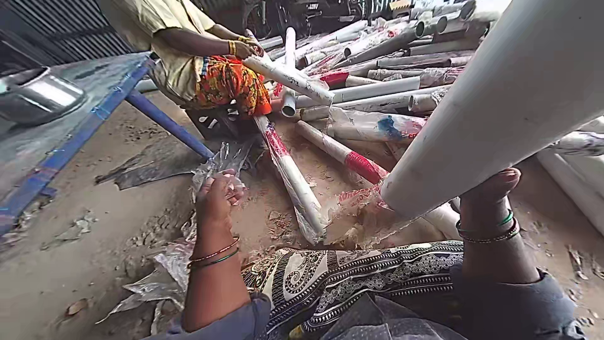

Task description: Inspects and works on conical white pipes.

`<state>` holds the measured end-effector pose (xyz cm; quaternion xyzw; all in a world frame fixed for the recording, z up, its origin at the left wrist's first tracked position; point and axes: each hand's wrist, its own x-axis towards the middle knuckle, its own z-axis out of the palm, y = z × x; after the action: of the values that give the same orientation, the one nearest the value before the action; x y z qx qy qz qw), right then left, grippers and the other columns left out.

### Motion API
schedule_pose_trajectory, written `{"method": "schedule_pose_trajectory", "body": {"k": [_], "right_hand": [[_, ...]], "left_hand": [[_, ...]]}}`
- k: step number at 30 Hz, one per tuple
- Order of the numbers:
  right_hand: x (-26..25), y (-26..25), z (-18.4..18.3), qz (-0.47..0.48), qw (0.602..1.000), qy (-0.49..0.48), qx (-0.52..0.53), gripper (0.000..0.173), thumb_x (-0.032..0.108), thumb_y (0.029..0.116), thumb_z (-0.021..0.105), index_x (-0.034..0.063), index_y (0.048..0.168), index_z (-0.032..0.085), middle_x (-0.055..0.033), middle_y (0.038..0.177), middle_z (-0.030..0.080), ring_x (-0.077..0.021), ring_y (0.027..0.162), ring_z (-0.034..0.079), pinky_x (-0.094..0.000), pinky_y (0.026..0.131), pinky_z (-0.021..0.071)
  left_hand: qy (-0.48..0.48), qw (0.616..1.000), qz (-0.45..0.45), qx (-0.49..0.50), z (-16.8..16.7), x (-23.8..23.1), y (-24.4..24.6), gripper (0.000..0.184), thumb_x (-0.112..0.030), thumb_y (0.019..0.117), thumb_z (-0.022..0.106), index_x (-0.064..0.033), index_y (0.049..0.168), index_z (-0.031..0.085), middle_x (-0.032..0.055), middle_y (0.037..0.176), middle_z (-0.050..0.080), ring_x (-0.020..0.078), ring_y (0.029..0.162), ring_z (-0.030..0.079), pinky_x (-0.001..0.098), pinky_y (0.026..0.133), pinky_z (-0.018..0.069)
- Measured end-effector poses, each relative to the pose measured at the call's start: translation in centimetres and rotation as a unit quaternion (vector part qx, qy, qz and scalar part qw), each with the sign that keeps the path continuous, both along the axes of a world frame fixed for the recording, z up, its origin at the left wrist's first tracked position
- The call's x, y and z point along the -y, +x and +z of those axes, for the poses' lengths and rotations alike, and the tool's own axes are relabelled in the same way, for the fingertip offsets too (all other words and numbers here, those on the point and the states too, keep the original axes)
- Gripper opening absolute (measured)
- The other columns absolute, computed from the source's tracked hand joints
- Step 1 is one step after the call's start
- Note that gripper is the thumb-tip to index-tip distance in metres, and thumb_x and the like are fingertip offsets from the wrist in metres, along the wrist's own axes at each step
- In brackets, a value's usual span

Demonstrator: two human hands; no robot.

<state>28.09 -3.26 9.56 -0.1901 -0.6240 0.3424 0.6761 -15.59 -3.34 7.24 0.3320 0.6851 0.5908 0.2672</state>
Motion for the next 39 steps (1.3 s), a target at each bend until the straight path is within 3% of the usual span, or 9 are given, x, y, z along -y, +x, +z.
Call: {"method": "schedule_pose_trajectory", "body": {"k": [6, 9, 13, 16, 20, 26, 31, 33, 39], "right_hand": [[0.8, -0.9, 0.8, 0.009, 1.0, 0.02, 0.006, 0.06, 0.066, 0.0816, 0.071, 0.0321, 0.128, 0.054, 0.0254, 0.113, 0.066, 0.01, 0.106, 0.062, -0.014, 0.092, 0.0534], [1.4, -1.0, 1.1, 0.005, 1.0, 0.018, 0.006, 0.061, 0.066, 0.0809, 0.072, 0.0331, 0.129, 0.051, 0.0261, 0.114, 0.066, 0.0099, 0.107, 0.063, -0.0135, 0.092, 0.0539], [1.1, 0.2, -0.4, -0.011, 0.999, -0.029, 0.028, 0.055, 0.073, 0.076, 0.073, 0.0399, 0.117, 0.058, 0.0281, 0.103, 0.068, 0.0125, 0.096, 0.064, -0.0117, 0.081, 0.0547], [-0.9, 3.1, -3.7, -0.065, 0.995, -0.058, 0.041, 0.062, 0.074, 0.0745, 0.075, 0.0211, 0.105, 0.06, 0.0148, 0.086, 0.067, 0.0037, 0.082, 0.065, -0.018, 0.074, 0.0549], [-4.2, 5.9, -7.4, -0.006, 0.998, 0.059, 0.036, 0.063, 0.064, 0.0897, 0.066, 0.011, 0.121, 0.054, 0.0089, 0.104, 0.069, -0.0028, 0.101, 0.066, -0.0249, 0.09, 0.0555], [0.5, 1.0, -0.5, -0.026, 0.999, -0.046, -0.007, 0.057, 0.075, 0.0754, 0.071, 0.039, 0.118, 0.061, 0.025, 0.106, 0.069, 0.0096, 0.099, 0.065, -0.0162, 0.085, 0.056], [0.9, -0.3, 0.5, -0.059, 0.998, -0.024, -0.006, 0.09, 0.069, 0.08, 0.071, 0.0171, 0.144, 0.036, 0.024, 0.117, 0.063, 0.0121, 0.103, 0.062, -0.0133, 0.091, 0.0548], [0.2, -0.7, 0.9, -0.065, 0.998, -0.003, -0.001, 0.103, 0.071, 0.078, 0.071, 0.0015, 0.144, 0.033, 0.016, 0.118, 0.063, 0.0096, 0.104, 0.062, -0.0165, 0.092, 0.0552], [0.0, -1.7, 1.2, -0.072, 0.997, 0.019, 0.024, 0.112, 0.072, 0.0767, 0.072, -0.0112, 0.142, 0.035, 0.0024, 0.124, 0.062, 0.0057, 0.111, 0.06, -0.0183, 0.098, 0.0528]], "left_hand": [[-0.256, 0.922, 0.075, -0.282, -0.6, 4.6, -9.2, 0.043, -0.029, 0.1062, 0.05, 0.0066, 0.126, 0.064, 0.0299, 0.133, 0.06, 0.0404, 0.128, 0.055, 0.0594, 0.108, 0.037], [-0.304, 0.9, 0.085, -0.301, -1.7, 6.6, -12.4, 0.045, -0.026, 0.1101, 0.04, 0.0026, 0.142, 0.054, 0.0294, 0.144, 0.053, 0.042, 0.139, 0.047, 0.0591, 0.115, 0.0312], [-0.291, 0.914, 0.136, -0.248, -2.7, 9.0, -14.3, 0.046, -0.028, 0.1104, 0.039, 0.0025, 0.141, 0.054, 0.0271, 0.138, 0.058, 0.0387, 0.131, 0.055, 0.0555, 0.11, 0.0395], [-0.289, 0.918, 0.152, -0.227, -3.7, 9.9, -14.7, 0.04, -0.029, 0.107, 0.05, 0.0002, 0.131, 0.064, 0.0244, 0.13, 0.064, 0.0355, 0.124, 0.06, 0.0544, 0.107, 0.042], [-0.247, 0.935, 0.17, -0.19, -5.9, 11.3, -15.1, 0.031, -0.02, 0.1029, 0.057, -0.0011, 0.126, 0.067, 0.0208, 0.123, 0.067, 0.0303, 0.108, 0.067, 0.0497, 0.099, 0.0501], [-0.134, 0.97, 0.121, -0.161, -6.0, 11.6, -12.8, 0.045, -0.027, 0.1081, 0.047, 0.0015, 0.143, 0.051, 0.0263, 0.135, 0.057, 0.0284, 0.11, 0.062, 0.0446, 0.096, 0.0491], [-0.05, 0.985, 0.028, -0.164, -2.4, 8.0, -7.6, 0.045, -0.029, 0.1078, 0.047, 0.0051, 0.137, 0.049, 0.013, 0.123, 0.056, 0.0025, 0.09, 0.057, 0.0205, 0.079, 0.0491], [-0.026, 0.984, -0.025, -0.176, -0.8, 6.9, -4.5, 0.044, -0.026, 0.1082, 0.045, 0.0076, 0.137, 0.048, 0.0147, 0.127, 0.055, 0.0034, 0.097, 0.059, 0.0211, 0.083, 0.0491], [0.179, 0.889, -0.25, -0.34, -0.2, 5.4, 5.4, 0.056, -0.035, 0.1033, 0.054, 0.0184, 0.12, 0.058, 0.0245, 0.119, 0.064, 0.0072, 0.108, 0.063, 0.021, 0.095, 0.0502]]}}
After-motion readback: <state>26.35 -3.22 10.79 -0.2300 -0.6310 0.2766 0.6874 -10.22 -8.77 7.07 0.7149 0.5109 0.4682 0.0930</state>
